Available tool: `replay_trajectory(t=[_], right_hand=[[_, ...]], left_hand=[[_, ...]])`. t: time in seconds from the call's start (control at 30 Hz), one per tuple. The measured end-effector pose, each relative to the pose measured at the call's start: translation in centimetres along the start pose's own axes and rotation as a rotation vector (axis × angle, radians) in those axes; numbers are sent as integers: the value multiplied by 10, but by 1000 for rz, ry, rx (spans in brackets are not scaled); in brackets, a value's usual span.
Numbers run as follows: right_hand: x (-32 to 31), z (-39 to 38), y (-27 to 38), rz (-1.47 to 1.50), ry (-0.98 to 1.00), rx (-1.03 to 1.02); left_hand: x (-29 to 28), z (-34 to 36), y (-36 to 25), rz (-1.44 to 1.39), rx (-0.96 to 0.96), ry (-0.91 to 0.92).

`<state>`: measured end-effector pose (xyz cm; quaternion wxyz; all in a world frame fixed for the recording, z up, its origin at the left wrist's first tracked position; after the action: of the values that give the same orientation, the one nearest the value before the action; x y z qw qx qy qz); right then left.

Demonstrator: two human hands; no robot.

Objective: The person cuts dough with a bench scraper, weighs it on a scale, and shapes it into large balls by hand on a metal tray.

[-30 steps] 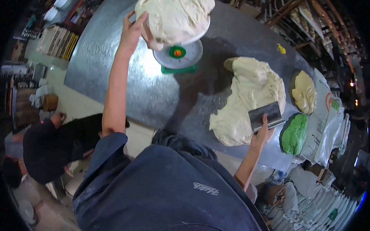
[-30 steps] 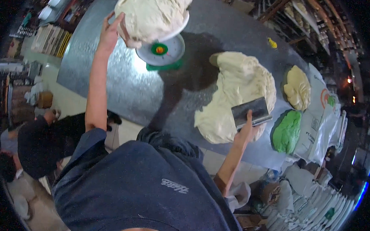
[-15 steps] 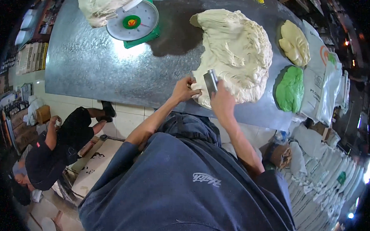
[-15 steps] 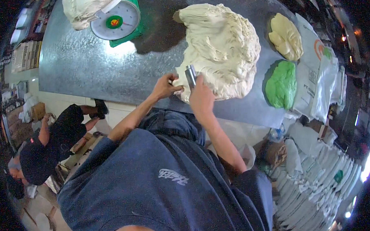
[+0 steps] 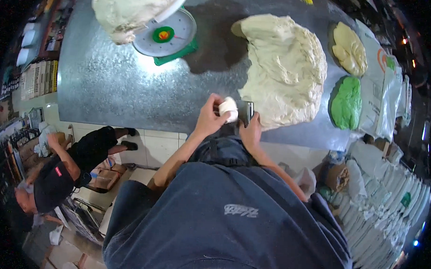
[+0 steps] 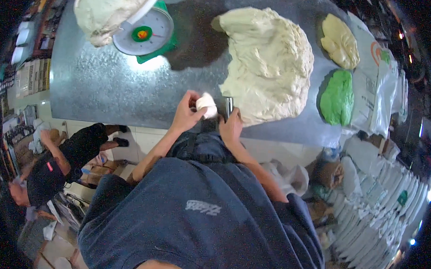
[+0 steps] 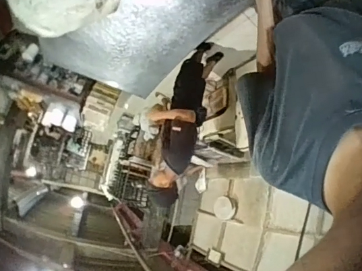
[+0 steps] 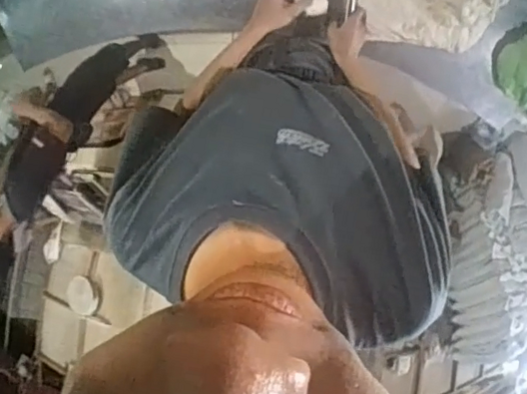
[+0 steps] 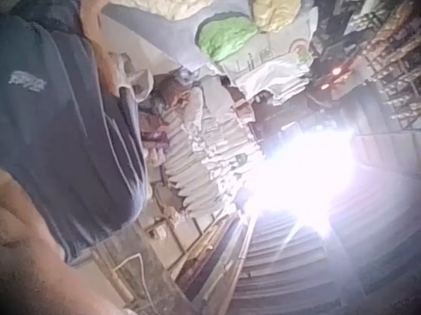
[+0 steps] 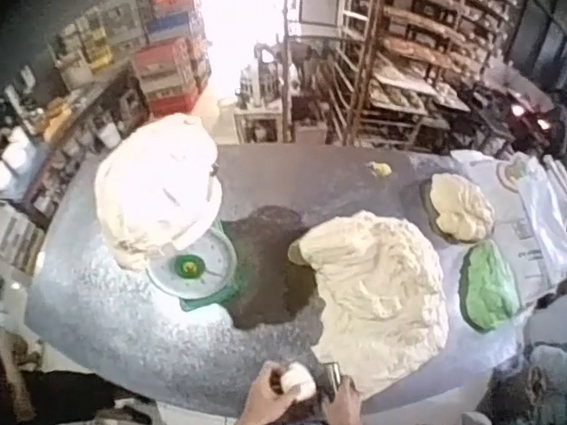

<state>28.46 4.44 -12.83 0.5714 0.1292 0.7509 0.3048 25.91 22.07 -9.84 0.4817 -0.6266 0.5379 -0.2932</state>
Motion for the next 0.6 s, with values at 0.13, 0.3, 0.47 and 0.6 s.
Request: replay_trajectory(t=[0.13,0.3,0.47,0.6], right_hand=[[7,11,30,204,-50,192],[-26,17,27,299,-110,181],[-47,-9,-42,486,-467,178],[-94,-34,-54,587,-458,292]], left_hand=[[-76,60,-143,26,451,-20],[-253,159,-260,581,955,-343],[-330,125,-263,38,700,-691],[-285,89,-69,84,284,-1033]])
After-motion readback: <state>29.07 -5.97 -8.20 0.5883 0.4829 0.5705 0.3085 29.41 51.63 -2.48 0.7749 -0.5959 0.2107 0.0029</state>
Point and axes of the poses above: each hand's wrist, its own z-axis towards the middle knuckle, its own x-axis out of the palm, y = z × x, the point moved 2 cm from there along z, towards the middle knuckle, and after that the axes turned 7 degrees about -x, right-handed, at the moved point
